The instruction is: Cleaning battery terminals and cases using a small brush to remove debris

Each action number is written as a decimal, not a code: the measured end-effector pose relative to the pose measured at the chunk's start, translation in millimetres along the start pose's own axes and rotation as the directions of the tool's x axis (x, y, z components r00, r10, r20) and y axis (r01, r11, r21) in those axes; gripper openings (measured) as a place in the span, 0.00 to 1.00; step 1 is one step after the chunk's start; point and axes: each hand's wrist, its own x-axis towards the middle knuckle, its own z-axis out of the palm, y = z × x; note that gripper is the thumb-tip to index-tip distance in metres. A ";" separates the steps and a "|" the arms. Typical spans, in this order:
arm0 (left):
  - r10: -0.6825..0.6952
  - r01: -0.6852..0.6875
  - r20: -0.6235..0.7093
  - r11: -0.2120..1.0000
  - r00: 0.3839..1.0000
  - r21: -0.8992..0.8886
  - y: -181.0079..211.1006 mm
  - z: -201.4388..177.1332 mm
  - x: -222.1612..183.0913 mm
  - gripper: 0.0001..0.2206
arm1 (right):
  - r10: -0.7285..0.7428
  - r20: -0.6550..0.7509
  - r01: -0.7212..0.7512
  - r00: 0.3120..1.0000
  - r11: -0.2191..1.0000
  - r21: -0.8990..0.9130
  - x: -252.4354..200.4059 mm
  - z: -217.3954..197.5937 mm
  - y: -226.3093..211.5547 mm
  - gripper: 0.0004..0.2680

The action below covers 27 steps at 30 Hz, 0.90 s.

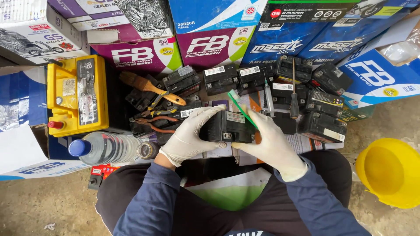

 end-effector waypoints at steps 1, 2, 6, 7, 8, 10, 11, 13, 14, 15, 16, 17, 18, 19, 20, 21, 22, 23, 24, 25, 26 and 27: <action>-0.001 0.001 0.001 1.000 1.000 0.000 -0.8 0.6 -0.6 0.44 | 0.001 0.000 -0.001 1.000 1.000 0.001 -7.6 -5.0 -5.6 0.39; 0.005 -0.005 0.002 1.000 1.000 0.000 -1.5 1.0 -1.1 0.44 | 0.071 -0.051 -0.068 0.996 0.996 0.066 -15.1 -10.0 -11.5 0.29; 0.003 -0.003 0.000 1.000 1.000 -0.005 -1.6 0.6 1.8 0.44 | 0.187 -0.293 -0.208 0.938 0.977 -0.043 -50.5 -17.7 -1.7 0.11; 0.003 -0.003 0.004 1.000 1.000 -0.004 -0.1 0.6 2.7 0.44 | 0.190 -0.295 -0.211 0.936 0.977 -0.041 -56.0 -17.3 -4.6 0.11; 0.006 -0.006 0.006 1.000 1.000 -0.002 1.7 0.7 3.7 0.44 | 0.277 -0.320 -0.292 0.906 0.957 0.003 -61.5 -17.2 -7.5 0.10; 0.007 -0.007 0.011 1.000 1.000 0.001 2.5 -1.7 3.7 0.44 | 0.366 -0.342 -0.371 0.866 0.927 0.052 -70.4 -20.7 -20.5 0.10; 0.059 -0.061 0.060 0.998 0.996 0.031 1.6 -3.9 3.0 0.41 | 0.301 -0.304 -0.312 0.904 0.950 0.011 -73.4 -25.0 -30.3 0.14; 0.111 -0.118 0.113 0.991 0.987 0.057 1.8 -7.2 4.5 0.38 | 0.235 -0.265 -0.251 0.935 0.968 -0.027 -77.5 -31.5 -44.8 0.18; 0.122 -0.131 0.117 0.989 0.986 0.070 2.9 -8.2 6.6 0.39 | 0.133 -0.271 -0.172 0.953 0.977 -0.126 -78.6 -33.6 -49.5 0.18; 0.130 -0.140 0.117 0.987 0.985 0.085 4.2 -9.2 7.5 0.39 | 0.029 -0.263 -0.090 0.964 0.971 -0.224 -79.8 -35.6 -54.3 0.18; 0.129 -0.139 0.117 0.987 0.985 0.084 2.2 -8.8 8.3 0.39 | 0.029 -0.262 -0.090 0.965 0.971 -0.223 -82.8 -32.9 -51.0 0.18; 0.098 -0.114 0.134 0.987 0.986 0.118 0.2 -8.5 9.7 0.40 | -0.016 -0.266 -0.056 0.964 0.965 -0.258 -85.4 -30.2 -47.5 0.18; 0.066 -0.089 0.149 0.984 0.987 0.151 -1.8 -8.2 11.2 0.41 | -0.061 -0.269 -0.021 0.961 0.956 -0.293 -88.0 -27.7 -44.1 0.18; 0.067 -0.090 0.151 0.984 0.986 0.151 -2.3 -7.9 12.4 0.41 | -0.061 -0.271 -0.022 0.961 0.956 -0.293 -88.0 -28.0 -45.1 0.18; 0.063 -0.090 0.162 0.983 0.985 0.161 -2.8 -7.5 13.7 0.42 | -0.059 -0.250 -0.021 0.966 0.952 -0.306 -88.0 -28.5 -46.1 0.17; 0.059 -0.089 0.174 0.981 0.983 0.171 -3.4 -7.4 15.0 0.43 | -0.057 -0.230 -0.020 0.972 0.948 -0.319 -87.9 -28.7 -47.1 0.16; 0.060 -0.090 0.176 0.981 0.983 0.172 -4.0 -7.5 16.2 0.43 | -0.056 -0.232 -0.022 0.971 0.948 -0.318 -90.0 -28.8 -45.2 0.16; 0.069 -0.101 0.181 0.980 0.981 0.174 -4.6 -6.9 17.0 0.43 | -0.034 -0.228 -0.043 0.973 0.945 -0.324 -92.8 -29.2 -43.3 0.17; 0.079 -0.112 0.186 0.978 0.979 0.175 -5.4 -6.1 17.8 0.43 | -0.012 -0.225 -0.065 0.974 0.942 -0.330 -95.6 -29.4 -41.3 0.18; 0.079 -0.112 0.187 0.979 0.979 0.172 -4.7 -5.9 18.4 0.43 | -0.009 -0.225 -0.068 0.974 0.941 -0.332 -96.5 -27.3 -41.7 0.18; 0.057 -0.093 0.193 0.978 0.980 0.184 -4.0 -5.7 19.0 0.43 | -0.034 -0.222 -0.055 0.974 0.921 -0.384 -97.4 -25.1 -42.1 0.18; 0.033 -0.073 0.198 0.978 0.980 0.196 -3.1 -5.3 19.1 0.44 | -0.059 -0.216 -0.042 0.975 0.899 -0.435 -98.8 -23.1 -42.7 0.18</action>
